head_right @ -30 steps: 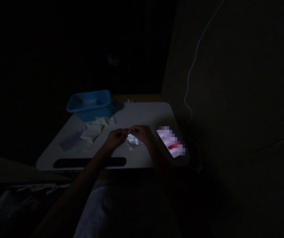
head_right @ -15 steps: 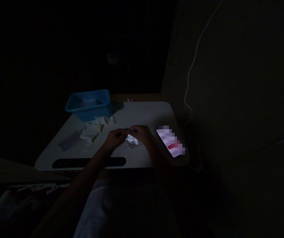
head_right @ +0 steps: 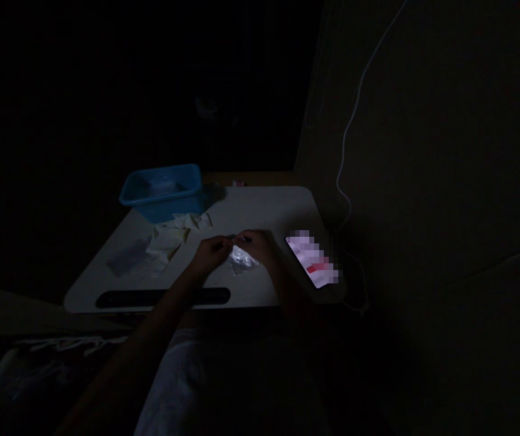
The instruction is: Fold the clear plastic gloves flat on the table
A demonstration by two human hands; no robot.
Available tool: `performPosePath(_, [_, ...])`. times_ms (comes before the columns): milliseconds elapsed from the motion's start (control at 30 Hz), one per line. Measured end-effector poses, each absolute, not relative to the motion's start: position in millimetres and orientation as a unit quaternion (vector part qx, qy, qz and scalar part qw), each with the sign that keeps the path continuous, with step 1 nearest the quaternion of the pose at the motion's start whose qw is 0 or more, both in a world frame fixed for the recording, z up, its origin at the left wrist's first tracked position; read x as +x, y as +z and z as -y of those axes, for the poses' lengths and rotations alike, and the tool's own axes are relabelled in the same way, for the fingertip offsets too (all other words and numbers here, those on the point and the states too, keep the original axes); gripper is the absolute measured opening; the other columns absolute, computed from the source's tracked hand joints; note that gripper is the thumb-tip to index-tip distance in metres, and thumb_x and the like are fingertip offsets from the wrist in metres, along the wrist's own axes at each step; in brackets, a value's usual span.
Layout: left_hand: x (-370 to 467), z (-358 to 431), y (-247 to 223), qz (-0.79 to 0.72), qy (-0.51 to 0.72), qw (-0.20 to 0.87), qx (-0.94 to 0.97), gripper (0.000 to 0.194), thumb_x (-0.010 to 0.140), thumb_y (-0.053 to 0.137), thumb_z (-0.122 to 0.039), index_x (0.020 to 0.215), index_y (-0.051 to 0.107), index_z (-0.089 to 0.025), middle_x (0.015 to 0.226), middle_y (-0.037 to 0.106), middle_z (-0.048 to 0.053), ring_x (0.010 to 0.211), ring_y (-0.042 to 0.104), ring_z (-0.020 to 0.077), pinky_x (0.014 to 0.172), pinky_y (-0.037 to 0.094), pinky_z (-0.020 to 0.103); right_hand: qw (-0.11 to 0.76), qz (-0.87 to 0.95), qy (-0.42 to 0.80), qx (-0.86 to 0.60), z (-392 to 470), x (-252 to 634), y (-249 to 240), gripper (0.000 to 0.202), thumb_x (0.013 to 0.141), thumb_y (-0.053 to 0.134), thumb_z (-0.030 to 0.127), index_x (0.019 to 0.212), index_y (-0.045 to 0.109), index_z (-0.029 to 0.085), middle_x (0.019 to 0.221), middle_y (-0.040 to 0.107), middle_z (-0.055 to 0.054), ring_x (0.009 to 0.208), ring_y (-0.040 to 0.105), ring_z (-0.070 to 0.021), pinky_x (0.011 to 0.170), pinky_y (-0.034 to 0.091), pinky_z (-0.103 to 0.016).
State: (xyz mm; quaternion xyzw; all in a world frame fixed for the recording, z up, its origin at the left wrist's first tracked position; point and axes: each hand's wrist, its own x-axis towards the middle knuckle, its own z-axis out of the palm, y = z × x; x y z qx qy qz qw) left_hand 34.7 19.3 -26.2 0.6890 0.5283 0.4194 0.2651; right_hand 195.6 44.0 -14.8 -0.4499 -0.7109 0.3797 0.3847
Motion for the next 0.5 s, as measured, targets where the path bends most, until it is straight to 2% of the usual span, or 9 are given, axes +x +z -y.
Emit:
performPosePath(200, [34.9,-17.9,-25.5,-0.520,0.447,0.278,0.673,0.016,0.069,0.054,-0.028,0.070,0.066,-0.017,0.066,0.067,0.002,0.064,0.060,0.0151,0.058,0.045,0.024,0.398,0.697,0.374,-0.466,-43.4,198.1,-11.5,0.019,0.069,0.058,0.035,0.070,0.066,0.018,0.062,0.061,0.002,0.061,0.054,-0.0112,0.056,0.038,-0.020])
performPosePath(500, [37.5,-15.8,-17.8,-0.507,0.513,0.334,0.606,0.017,0.067,0.054,-0.030,0.064,0.062,-0.016,0.061,0.063,0.001,0.058,0.056,0.0127,0.056,0.043,0.023,0.443,0.673,0.338,-0.486,-45.8,205.2,-19.0,0.025,0.073,0.055,0.043,0.071,0.066,0.020,0.059,0.059,0.003,0.057,0.054,-0.0117,0.052,0.038,-0.021])
